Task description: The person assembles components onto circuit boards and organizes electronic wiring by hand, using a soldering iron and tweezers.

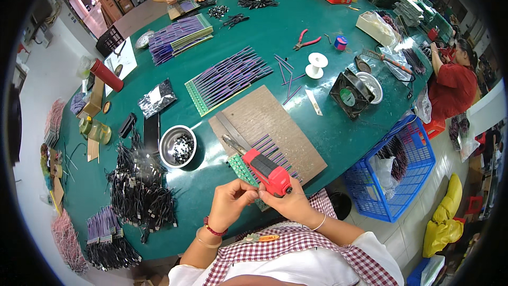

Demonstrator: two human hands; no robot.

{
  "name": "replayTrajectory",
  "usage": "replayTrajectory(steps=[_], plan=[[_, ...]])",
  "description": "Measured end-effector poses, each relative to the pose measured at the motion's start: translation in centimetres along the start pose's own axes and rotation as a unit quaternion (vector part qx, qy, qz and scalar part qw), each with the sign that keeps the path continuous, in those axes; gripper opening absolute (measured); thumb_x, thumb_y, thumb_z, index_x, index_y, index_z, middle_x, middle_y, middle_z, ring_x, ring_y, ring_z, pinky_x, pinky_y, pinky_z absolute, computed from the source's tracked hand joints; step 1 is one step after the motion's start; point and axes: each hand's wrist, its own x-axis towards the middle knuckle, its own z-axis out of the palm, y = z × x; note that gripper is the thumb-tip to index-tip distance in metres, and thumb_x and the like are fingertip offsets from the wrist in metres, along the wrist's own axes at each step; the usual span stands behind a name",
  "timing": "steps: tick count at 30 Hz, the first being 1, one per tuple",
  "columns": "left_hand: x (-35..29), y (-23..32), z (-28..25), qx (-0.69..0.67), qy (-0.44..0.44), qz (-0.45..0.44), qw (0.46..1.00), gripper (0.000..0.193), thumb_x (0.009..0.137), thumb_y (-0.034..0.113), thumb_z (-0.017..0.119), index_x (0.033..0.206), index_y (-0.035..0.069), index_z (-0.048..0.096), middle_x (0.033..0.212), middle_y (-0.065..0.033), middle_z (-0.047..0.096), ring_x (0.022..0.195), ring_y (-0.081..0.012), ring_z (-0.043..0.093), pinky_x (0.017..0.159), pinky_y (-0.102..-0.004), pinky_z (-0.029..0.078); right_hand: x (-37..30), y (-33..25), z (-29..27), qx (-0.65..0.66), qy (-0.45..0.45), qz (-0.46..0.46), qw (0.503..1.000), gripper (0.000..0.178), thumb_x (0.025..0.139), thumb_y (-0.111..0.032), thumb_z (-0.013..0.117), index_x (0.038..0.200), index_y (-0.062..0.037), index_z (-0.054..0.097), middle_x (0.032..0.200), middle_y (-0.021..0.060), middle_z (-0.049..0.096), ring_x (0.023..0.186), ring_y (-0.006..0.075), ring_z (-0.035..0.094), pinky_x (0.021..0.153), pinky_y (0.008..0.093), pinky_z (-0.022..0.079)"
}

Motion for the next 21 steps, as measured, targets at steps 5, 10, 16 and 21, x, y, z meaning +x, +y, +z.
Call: replayTrajectory(steps=[5, 10, 16, 21], plan=[[-0.2, 0.5, 0.1, 0.213, 0.029, 0.191, 0.958, 0.012, 0.074, 0.007, 0.069, 0.079, 0.0, 0.061, 0.073, -0.0105, 0.062, 0.062, -0.0206, 0.06, 0.055, -0.0286, 0.046, 0.2, -1.5, 0.2, 0.035, -0.022, 0.009, 0.999, 0.02, 0.077, -0.009, 0.068, 0.093, -0.0039, 0.059, 0.081, 0.0003, 0.061, 0.076, 0.0072, 0.058, 0.07, 0.0242, 0.047], [-0.3, 0.3, 0.0, 0.207, 0.008, 0.216, 0.954, 0.011, 0.075, 0.008, 0.068, 0.079, 0.0, 0.061, 0.075, -0.0107, 0.062, 0.067, -0.0225, 0.061, 0.057, -0.0294, 0.047, 0.0, -1.4, 0.2, 0.022, -0.002, 0.053, 0.998, 0.02, 0.076, -0.007, 0.068, 0.093, -0.003, 0.058, 0.081, 0.0014, 0.061, 0.075, 0.0074, 0.057, 0.069, 0.0235, 0.047], [-1.5, -0.1, 0.3, 0.158, 0.01, 0.117, 0.98, 0.008, 0.078, 0.006, 0.062, 0.079, -0.002, 0.06, 0.071, -0.0123, 0.063, 0.057, -0.0188, 0.06, 0.053, -0.0285, 0.047, -0.9, 1.3, 0.4, -0.053, 0.02, 0.012, 0.998, 0.032, 0.074, -0.008, 0.069, 0.102, -0.0021, 0.055, 0.084, 0.0027, 0.06, 0.075, 0.009, 0.057, 0.069, 0.0247, 0.047], [-0.4, -0.6, -0.4, 0.168, -0.047, 0.043, 0.984, 0.01, 0.078, 0.006, 0.055, 0.074, -0.004, 0.058, 0.065, -0.0104, 0.062, 0.053, -0.0114, 0.058, 0.05, -0.0252, 0.047, -1.0, 4.2, 0.5, -0.154, 0.109, -0.085, 0.978, 0.045, 0.069, -0.012, 0.075, 0.106, 0.0011, 0.054, 0.085, 0.0048, 0.059, 0.078, 0.0094, 0.055, 0.07, 0.0259, 0.045]])
